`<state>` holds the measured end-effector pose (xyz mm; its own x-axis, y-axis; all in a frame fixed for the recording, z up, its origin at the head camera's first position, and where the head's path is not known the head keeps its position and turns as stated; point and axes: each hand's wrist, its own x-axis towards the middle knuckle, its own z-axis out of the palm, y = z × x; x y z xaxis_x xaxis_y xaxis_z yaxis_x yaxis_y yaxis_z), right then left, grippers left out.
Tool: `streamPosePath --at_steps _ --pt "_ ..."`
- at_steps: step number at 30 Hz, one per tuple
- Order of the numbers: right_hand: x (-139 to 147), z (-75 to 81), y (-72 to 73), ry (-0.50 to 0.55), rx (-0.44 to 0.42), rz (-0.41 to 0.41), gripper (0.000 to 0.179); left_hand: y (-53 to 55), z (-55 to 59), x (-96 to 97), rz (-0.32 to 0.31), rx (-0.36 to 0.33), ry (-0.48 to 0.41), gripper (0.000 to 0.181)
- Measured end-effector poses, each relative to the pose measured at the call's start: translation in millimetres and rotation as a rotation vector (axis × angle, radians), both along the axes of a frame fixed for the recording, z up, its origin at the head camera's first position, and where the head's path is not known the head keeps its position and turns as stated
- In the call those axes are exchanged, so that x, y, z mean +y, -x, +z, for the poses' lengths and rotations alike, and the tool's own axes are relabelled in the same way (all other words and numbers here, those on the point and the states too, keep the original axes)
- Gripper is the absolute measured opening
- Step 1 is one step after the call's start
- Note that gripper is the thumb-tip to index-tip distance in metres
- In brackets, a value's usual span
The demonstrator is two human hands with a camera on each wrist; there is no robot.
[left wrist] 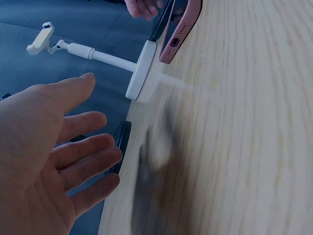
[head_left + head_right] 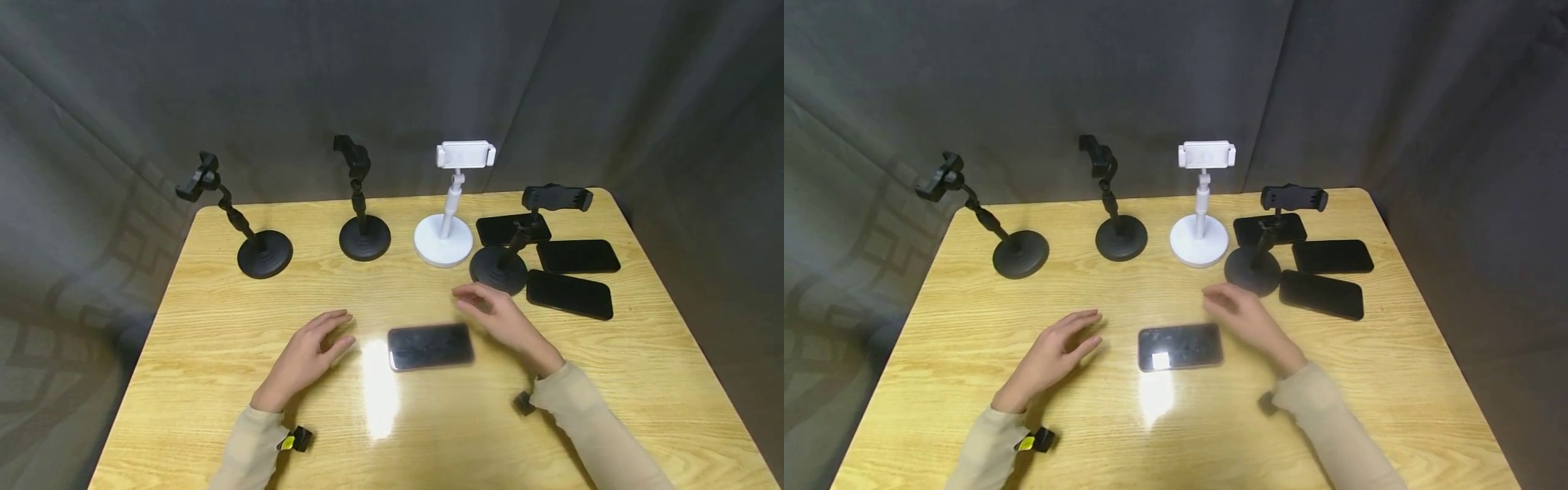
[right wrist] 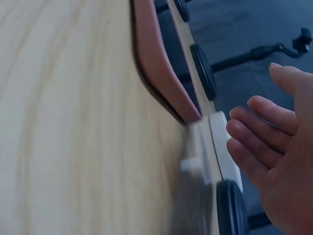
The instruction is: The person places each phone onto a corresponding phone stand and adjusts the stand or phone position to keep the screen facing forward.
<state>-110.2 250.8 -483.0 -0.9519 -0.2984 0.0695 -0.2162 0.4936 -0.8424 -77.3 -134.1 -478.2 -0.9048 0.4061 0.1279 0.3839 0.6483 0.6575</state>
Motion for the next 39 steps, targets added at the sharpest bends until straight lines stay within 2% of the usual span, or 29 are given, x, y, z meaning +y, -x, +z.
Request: streamPosePath --at_steps 7,15,18,26,33,39 --pt "-17.5 -6.9 -1.7 -0.054 0.056 0.107 0.033 -1.5 -1.8 2.5 -0.008 -0.002 -0.007 0.045" --pt "-31.8 -6.2 -6.5 -0.081 0.027 0.181 0.041 1.3 -2.6 5.9 -0.029 -0.018 -0.013 0.046" --pt "-38.7 -6.8 -7.4 -0.133 0.043 0.213 0.049 1.3 -1.3 6.4 -0.028 -0.026 -0.012 0.045" --pt "-57.6 -8.4 -12.0 -0.325 0.154 0.296 0.076 -0.4 -1.1 8.6 -0.029 -0.009 -0.026 0.044" --pt "-69.2 -6.5 -18.6 -0.408 0.132 0.335 0.097 0.5 -4.1 13.2 -0.033 0.028 -0.053 0.041" --pt "-76.5 -5.5 -22.6 -0.47 0.113 0.343 0.103 1.0 -6.6 15.5 -0.041 0.041 -0.061 0.041"
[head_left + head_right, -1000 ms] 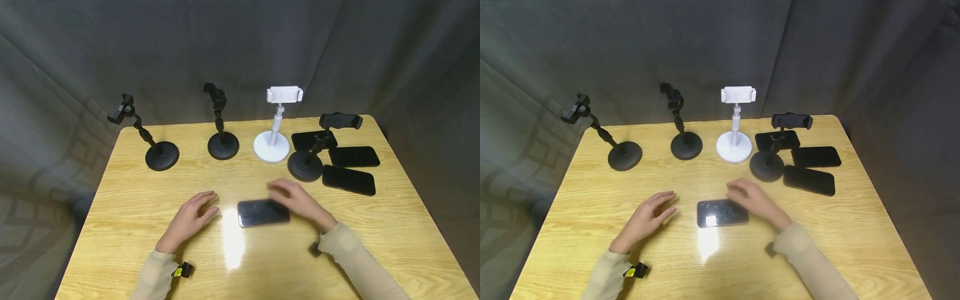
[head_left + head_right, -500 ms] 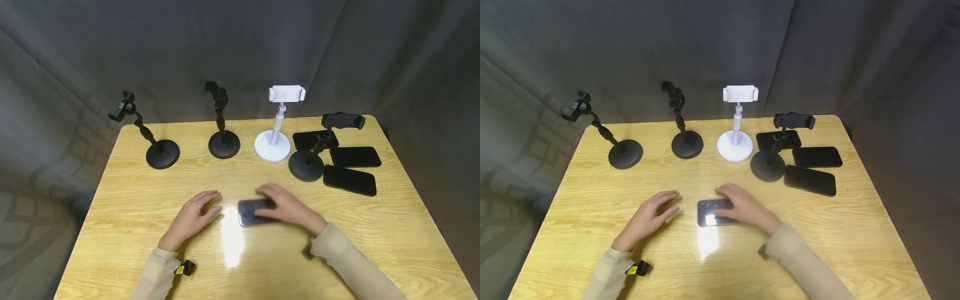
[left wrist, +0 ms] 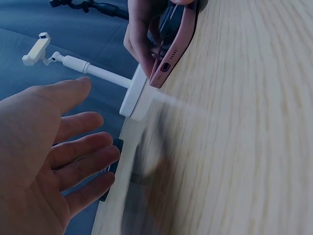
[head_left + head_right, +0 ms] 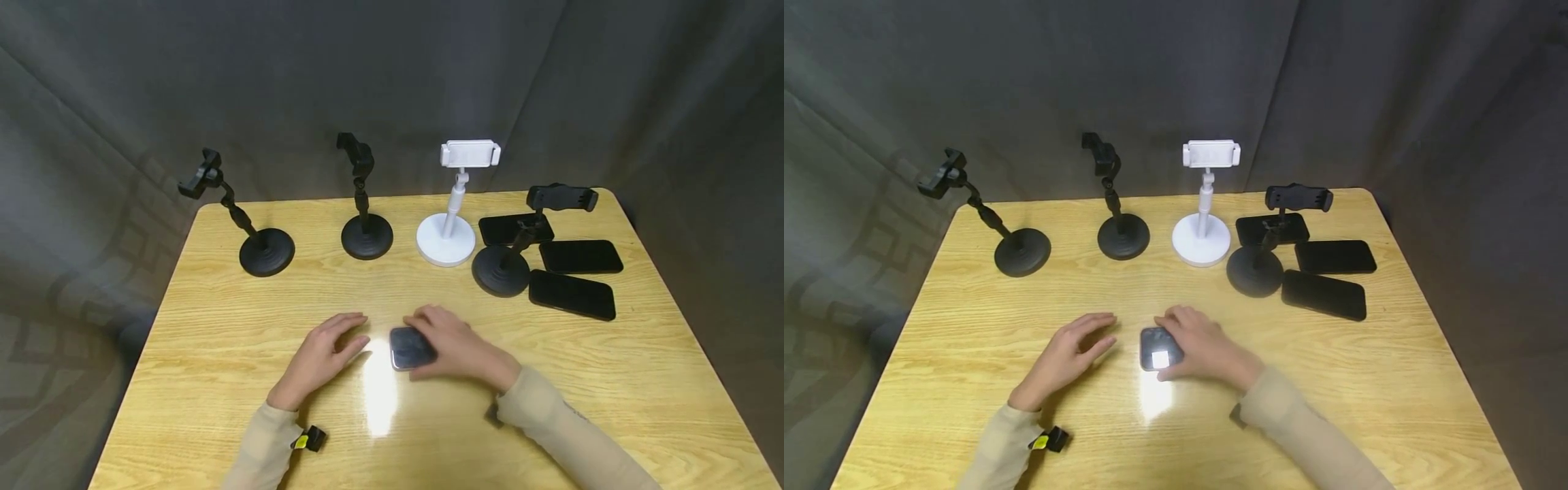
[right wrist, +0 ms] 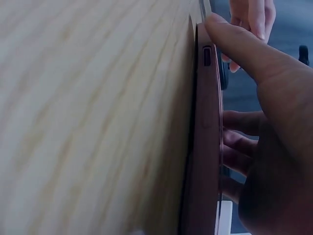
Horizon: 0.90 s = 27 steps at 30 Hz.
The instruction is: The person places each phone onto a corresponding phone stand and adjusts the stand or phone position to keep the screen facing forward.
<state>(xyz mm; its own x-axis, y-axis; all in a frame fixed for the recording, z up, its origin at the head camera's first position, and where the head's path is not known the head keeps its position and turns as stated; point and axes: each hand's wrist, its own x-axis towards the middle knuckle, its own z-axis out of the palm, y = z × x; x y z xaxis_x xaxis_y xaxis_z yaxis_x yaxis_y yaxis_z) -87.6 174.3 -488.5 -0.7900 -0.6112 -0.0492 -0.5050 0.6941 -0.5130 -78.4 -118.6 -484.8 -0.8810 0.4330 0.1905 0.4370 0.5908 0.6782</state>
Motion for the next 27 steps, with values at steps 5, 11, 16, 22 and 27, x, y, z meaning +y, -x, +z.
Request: streamPosePath --at_steps 5,11,16,22,27 --pt "-2.0 1.1 -1.8 -0.01 0.028 0.025 0.102 0.0 -1.1 1.3 0.006 -0.011 -0.007 0.041" --pt "-2.4 2.9 -2.3 -0.018 0.035 0.039 0.102 0.2 0.6 3.7 0.001 -0.038 -0.011 0.042" --pt "-3.2 3.1 -2.7 -0.019 0.035 0.04 0.098 0.3 0.3 6.0 -0.009 -0.05 -0.01 0.042" --pt "-4.6 4.3 -1.8 -0.006 0.052 0.051 0.09 1.1 0.7 7.7 -0.011 -0.043 -0.013 0.042" --pt "-5.5 1.6 0.6 -0.002 0.072 0.058 0.087 0.9 -0.1 8.9 -0.015 -0.038 -0.02 0.041"
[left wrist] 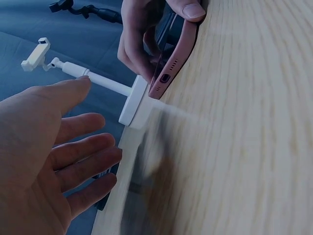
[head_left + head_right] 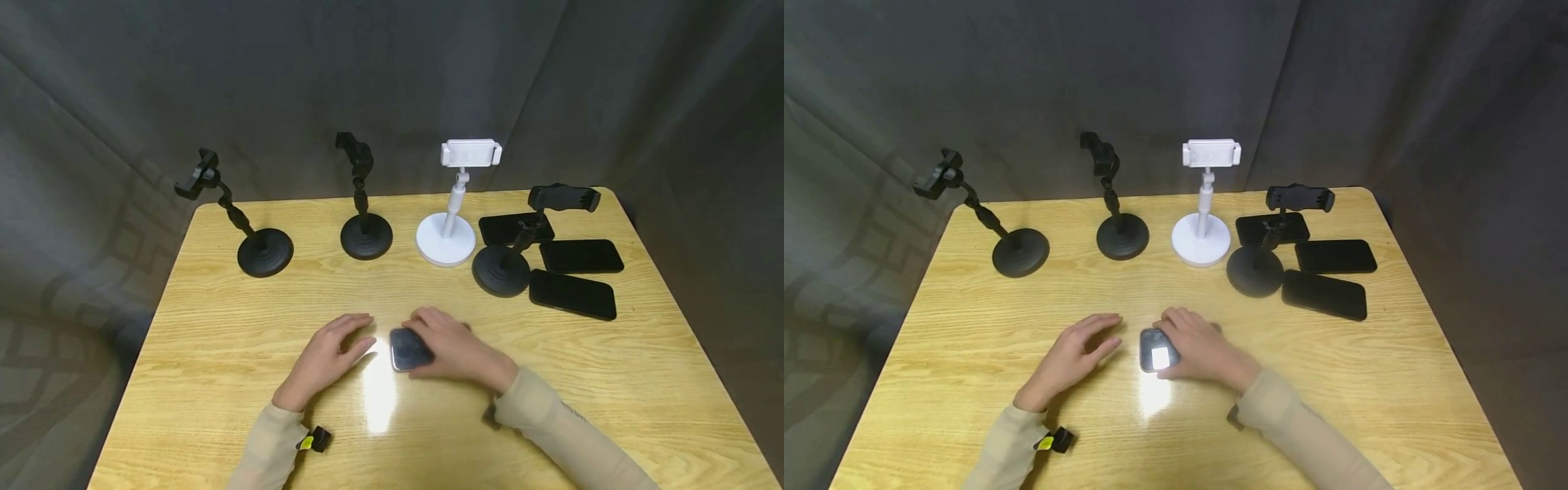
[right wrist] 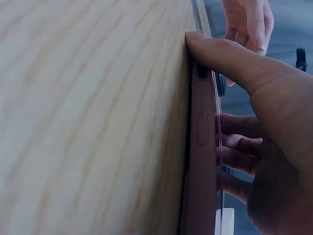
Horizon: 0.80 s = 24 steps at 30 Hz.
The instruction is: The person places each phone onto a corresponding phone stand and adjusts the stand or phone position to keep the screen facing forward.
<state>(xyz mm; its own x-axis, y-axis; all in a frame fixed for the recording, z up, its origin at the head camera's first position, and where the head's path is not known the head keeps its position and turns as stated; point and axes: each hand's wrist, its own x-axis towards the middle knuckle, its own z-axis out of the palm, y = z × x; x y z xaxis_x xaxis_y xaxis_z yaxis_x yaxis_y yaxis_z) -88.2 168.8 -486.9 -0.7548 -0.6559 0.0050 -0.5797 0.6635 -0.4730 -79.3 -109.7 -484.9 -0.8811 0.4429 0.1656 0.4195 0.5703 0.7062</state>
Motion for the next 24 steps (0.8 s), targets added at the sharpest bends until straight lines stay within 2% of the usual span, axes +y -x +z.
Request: streamPosePath --at_steps 8,18,24 --pt "-0.2 0.8 0.8 0.02 -0.002 -0.005 0.086 0.4 -1.0 0.9 0.008 0.012 0.002 0.041" --pt "6.4 15.3 1.5 0.124 -0.042 -0.118 0.09 -0.7 -3.3 2.2 0.024 0.022 -0.003 0.04" --pt "8.5 17.6 2.3 0.178 -0.02 -0.146 0.091 -1.6 -2.5 5.9 0.009 0.022 -0.015 0.04"
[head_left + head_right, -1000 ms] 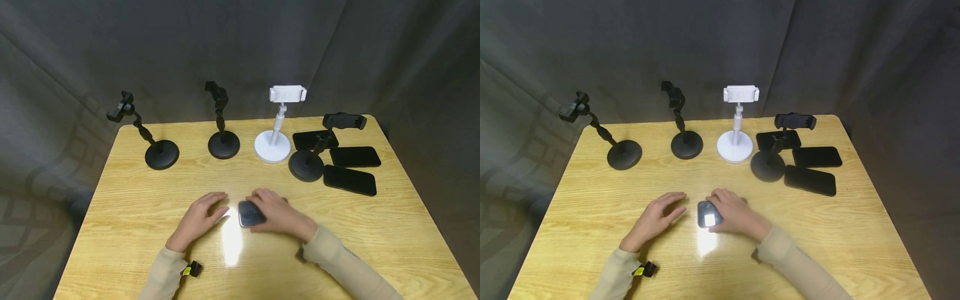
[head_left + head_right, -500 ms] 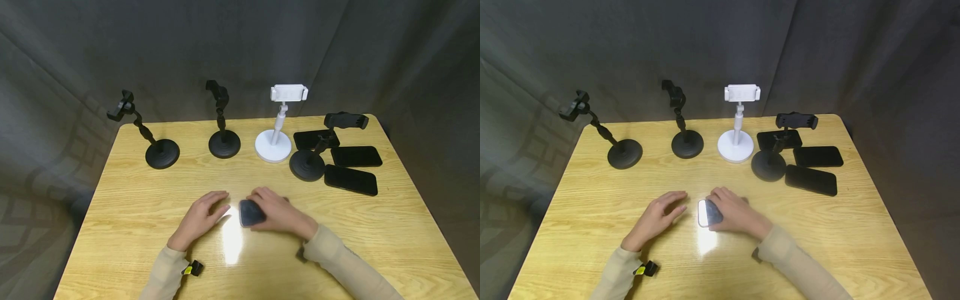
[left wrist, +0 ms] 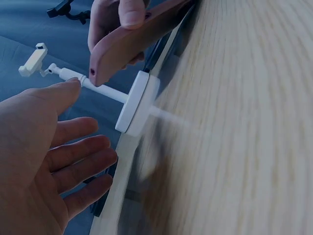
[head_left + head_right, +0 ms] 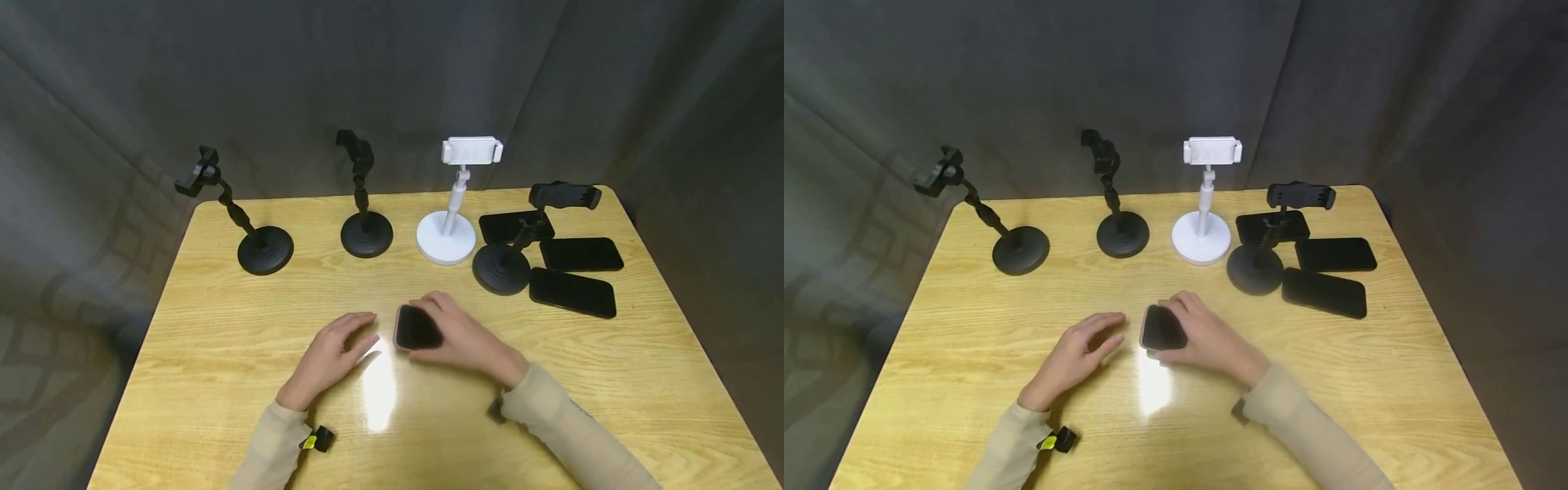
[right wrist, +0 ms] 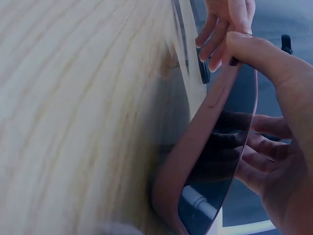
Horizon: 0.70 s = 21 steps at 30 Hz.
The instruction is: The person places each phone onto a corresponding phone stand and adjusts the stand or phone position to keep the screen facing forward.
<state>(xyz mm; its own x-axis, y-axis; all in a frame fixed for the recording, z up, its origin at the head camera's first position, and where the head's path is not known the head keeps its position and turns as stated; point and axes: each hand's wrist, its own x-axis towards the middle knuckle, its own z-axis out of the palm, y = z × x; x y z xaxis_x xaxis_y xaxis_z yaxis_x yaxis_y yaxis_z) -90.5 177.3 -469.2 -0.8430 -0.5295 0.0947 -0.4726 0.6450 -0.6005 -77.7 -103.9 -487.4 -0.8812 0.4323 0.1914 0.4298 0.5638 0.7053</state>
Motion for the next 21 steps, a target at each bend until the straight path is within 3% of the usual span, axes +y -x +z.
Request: streamPosePath --at_steps 21 --pt "0.1 12.9 3.1 0.257 0.033 -0.037 0.09 -4.5 -2.7 19.3 -0.035 -0.069 -0.001 0.045"
